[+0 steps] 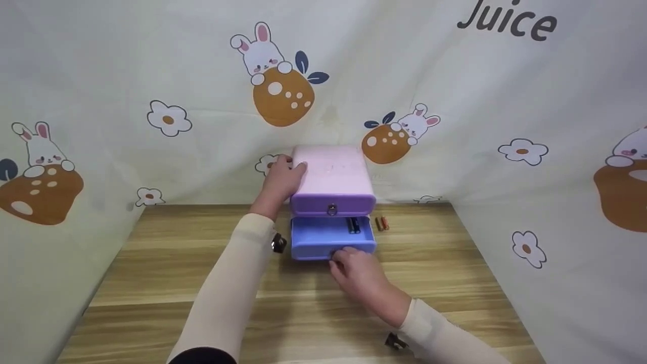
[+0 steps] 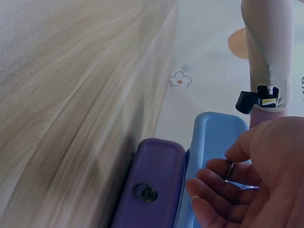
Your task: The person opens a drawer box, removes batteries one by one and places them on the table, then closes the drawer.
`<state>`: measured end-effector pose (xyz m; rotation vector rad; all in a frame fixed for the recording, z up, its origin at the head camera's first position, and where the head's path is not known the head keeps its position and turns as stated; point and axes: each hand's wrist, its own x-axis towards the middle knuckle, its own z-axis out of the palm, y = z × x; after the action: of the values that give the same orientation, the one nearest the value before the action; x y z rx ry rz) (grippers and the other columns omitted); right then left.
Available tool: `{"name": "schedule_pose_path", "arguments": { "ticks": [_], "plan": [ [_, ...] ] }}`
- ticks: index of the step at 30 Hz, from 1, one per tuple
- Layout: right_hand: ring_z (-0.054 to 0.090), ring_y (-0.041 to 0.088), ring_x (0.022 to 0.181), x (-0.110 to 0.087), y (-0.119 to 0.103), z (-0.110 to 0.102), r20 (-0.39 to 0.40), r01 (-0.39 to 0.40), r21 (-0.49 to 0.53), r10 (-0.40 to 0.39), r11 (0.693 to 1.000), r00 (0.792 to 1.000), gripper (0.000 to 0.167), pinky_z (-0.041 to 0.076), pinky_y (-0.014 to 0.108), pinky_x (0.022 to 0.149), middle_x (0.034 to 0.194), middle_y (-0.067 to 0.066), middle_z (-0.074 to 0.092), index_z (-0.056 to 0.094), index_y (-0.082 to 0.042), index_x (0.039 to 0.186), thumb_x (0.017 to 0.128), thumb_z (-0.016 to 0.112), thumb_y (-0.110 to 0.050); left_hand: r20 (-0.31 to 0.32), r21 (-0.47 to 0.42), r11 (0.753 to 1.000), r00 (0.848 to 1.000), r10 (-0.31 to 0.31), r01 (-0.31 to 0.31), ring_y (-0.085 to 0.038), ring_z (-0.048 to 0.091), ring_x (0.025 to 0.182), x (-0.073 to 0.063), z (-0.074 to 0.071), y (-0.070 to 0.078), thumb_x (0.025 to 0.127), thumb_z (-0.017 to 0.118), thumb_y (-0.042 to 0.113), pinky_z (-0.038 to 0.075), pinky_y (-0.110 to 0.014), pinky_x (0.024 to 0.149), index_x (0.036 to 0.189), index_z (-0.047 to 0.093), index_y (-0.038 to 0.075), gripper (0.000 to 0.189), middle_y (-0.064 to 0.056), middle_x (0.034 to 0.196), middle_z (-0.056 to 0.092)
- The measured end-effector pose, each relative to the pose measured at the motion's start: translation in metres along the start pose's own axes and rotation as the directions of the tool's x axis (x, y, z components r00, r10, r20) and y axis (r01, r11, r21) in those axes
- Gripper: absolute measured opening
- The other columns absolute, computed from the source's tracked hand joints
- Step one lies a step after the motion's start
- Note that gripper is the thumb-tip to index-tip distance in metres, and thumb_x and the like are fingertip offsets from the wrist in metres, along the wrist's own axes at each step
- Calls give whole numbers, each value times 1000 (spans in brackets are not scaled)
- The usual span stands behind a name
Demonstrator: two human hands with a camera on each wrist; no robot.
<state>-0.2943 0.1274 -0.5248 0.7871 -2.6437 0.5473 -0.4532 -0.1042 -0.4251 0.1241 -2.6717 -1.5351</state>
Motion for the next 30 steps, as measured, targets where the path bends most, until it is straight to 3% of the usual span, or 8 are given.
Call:
{"name": "schedule_pose_path", "arguments": {
  "ticks": [6,30],
  "plan": [
    [70,18,76,-3,-3,-4,11,3,-8,-3,1000,1000,11,61,37,69,88,0,74,79,-12,94,100,77,-21,-5,9,1000,1000,26,-26,-38,54,144,0,-1,0,110,54,51,43,-53,121,160,44,1,71,-19,155,58],
    [70,15,78,-12,-8,-9,100,-22,6,22,1000,995,11,61,35,72,92,1,77,81,-12,100,101,76,-22,-19,6,1000,999,27,-27,-38,56,141,-2,0,-1,110,55,50,44,-53,119,158,45,2,69,-20,153,58]
  ]
}}
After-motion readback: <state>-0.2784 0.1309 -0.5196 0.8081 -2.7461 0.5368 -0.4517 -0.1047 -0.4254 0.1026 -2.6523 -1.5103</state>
